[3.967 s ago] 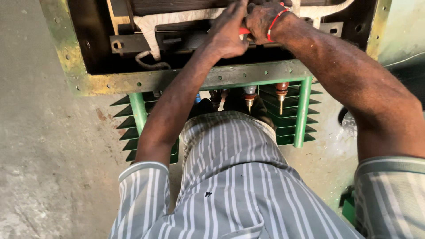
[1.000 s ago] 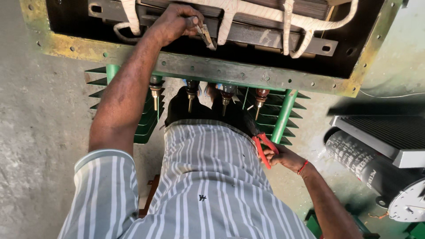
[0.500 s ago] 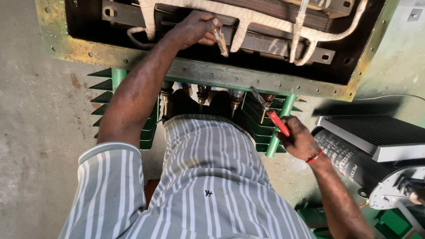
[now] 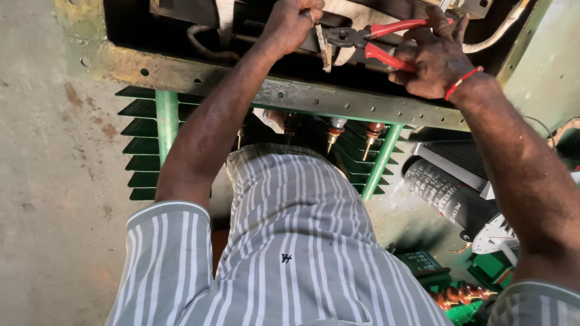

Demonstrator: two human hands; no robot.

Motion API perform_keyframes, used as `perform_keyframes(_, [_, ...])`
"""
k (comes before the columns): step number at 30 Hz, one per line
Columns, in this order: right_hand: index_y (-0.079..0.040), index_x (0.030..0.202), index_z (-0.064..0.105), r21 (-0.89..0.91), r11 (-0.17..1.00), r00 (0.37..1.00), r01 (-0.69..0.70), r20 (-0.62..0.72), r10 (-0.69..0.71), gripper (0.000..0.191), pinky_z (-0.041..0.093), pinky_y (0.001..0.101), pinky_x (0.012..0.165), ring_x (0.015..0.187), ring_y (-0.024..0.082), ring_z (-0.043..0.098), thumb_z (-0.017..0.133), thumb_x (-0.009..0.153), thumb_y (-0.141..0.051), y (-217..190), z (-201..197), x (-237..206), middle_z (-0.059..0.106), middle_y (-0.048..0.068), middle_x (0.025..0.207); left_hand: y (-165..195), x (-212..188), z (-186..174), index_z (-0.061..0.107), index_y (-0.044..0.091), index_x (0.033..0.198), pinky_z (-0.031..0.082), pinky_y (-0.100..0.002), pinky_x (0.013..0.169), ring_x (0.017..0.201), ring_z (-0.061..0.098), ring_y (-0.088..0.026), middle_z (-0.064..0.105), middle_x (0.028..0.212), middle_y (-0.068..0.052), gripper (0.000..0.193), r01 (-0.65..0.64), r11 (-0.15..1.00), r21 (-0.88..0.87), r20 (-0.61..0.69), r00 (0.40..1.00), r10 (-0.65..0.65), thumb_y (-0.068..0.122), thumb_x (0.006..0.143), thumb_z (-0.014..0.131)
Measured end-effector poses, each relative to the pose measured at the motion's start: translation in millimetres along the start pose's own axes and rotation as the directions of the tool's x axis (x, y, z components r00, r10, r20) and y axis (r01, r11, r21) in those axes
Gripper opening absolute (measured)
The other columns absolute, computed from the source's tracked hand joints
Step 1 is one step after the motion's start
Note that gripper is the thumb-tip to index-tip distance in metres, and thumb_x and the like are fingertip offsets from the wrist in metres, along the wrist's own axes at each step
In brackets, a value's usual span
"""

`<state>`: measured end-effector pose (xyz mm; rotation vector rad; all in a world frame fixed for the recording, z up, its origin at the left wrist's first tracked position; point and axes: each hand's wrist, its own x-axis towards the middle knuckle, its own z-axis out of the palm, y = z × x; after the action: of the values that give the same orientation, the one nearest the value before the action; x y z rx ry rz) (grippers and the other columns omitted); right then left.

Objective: The person uses red-handled pliers to cut and adjust wires and components on the underside of a large electrical transformer. They repeatedly reach into the assembly, manipulate connections, and reposition parts while working in a confined space.

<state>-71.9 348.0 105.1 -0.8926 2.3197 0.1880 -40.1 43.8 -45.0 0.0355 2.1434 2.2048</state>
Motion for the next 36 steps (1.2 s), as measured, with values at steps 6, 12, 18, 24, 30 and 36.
perform_keyframes(6, [-0.031, 0.128, 0.072, -0.084, 0.994, 0.969, -0.069, 0.232, 0.086, 0.042, -0.008, 0.0772, 0.118, 0.161, 0.038, 0.005, 0.068, 0.09, -0.049, -11, -11, 41, 0.047, 0.015, 0.153, 0, -2, 2, 0.075, 0.005, 0.099, 0.058, -0.033, 0.075, 0.084, 0.074, -0.017, 0.076, 0.09, -0.005, 0.022, -0.133, 0.99, 0.054, 0.019, 0.991, 0.132, -0.005, 0.087, 0.06])
perform_keyframes(12, [-0.03, 0.132, 0.071, -0.057, 0.997, 0.976, 0.049, 0.216, -0.036, 0.049, 0.006, 0.0669, 0.12, 0.152, 0.035, 0.021, 0.072, 0.085, -0.045, -20, -14, 57, 0.06, 0.006, 0.144, 3, -3, 3, 0.077, 0.004, 0.104, 0.061, -0.033, 0.082, 0.093, 0.076, -0.02, 0.077, 0.1, -0.009, 0.023, -0.106, 0.979, 0.173, 0.082, 0.992, 0.093, -0.005, 0.087, 0.065])
perform_keyframes(18, [-0.029, 0.122, 0.077, -0.152, 0.986, 0.97, 0.069, 0.24, -0.031, 0.037, 0.014, 0.0611, 0.125, 0.15, 0.031, 0.036, 0.073, 0.09, -0.045, -26, -21, 63, 0.065, 0.002, 0.143, 1, 0, 8, 0.077, 0.002, 0.104, 0.063, -0.03, 0.078, 0.09, 0.077, -0.02, 0.077, 0.101, -0.012, 0.02, -0.067, 0.977, 0.201, 0.097, 0.994, 0.048, -0.005, 0.092, 0.062])
perform_keyframes(24, [-0.01, 0.146, 0.061, -0.322, 0.944, 0.979, 0.067, 0.203, 0.0, 0.077, 0.038, 0.0525, 0.115, 0.132, 0.043, 0.048, 0.083, 0.076, -0.033, -36, -31, 74, 0.046, 0.024, 0.145, 28, -2, 33, 0.044, -0.001, 0.138, 0.057, -0.048, 0.094, 0.113, 0.064, -0.041, 0.065, 0.122, -0.025, 0.086, -0.366, 0.894, 0.257, 0.154, 0.929, 0.336, 0.023, 0.072, 0.093])
perform_keyframes(30, [0.0, 0.148, 0.052, -0.344, 0.932, 0.906, -0.116, 0.348, 0.241, 0.083, 0.05, 0.0458, 0.109, 0.123, 0.043, 0.058, 0.082, 0.079, -0.034, -46, -39, 80, 0.037, 0.03, 0.152, 46, 17, 96, 0.023, -0.015, 0.144, 0.054, -0.049, 0.086, 0.095, 0.066, -0.043, 0.067, 0.102, -0.029, 0.118, -0.198, 0.875, 0.441, 0.193, 0.974, 0.123, 0.028, 0.059, 0.093])
perform_keyframes(36, [0.004, 0.148, 0.038, -0.498, 0.864, 0.98, -0.076, 0.121, 0.156, 0.105, 0.041, 0.0566, 0.112, 0.144, 0.044, 0.038, 0.081, 0.067, -0.045, -52, -41, 77, 0.043, 0.031, 0.147, 40, 30, 96, 0.068, -0.001, 0.105, 0.057, -0.048, 0.086, 0.096, 0.071, -0.037, 0.071, 0.102, -0.023, 0.044, -0.133, 0.832, 0.539, 0.241, 0.971, 0.0, 0.029, 0.075, 0.081])
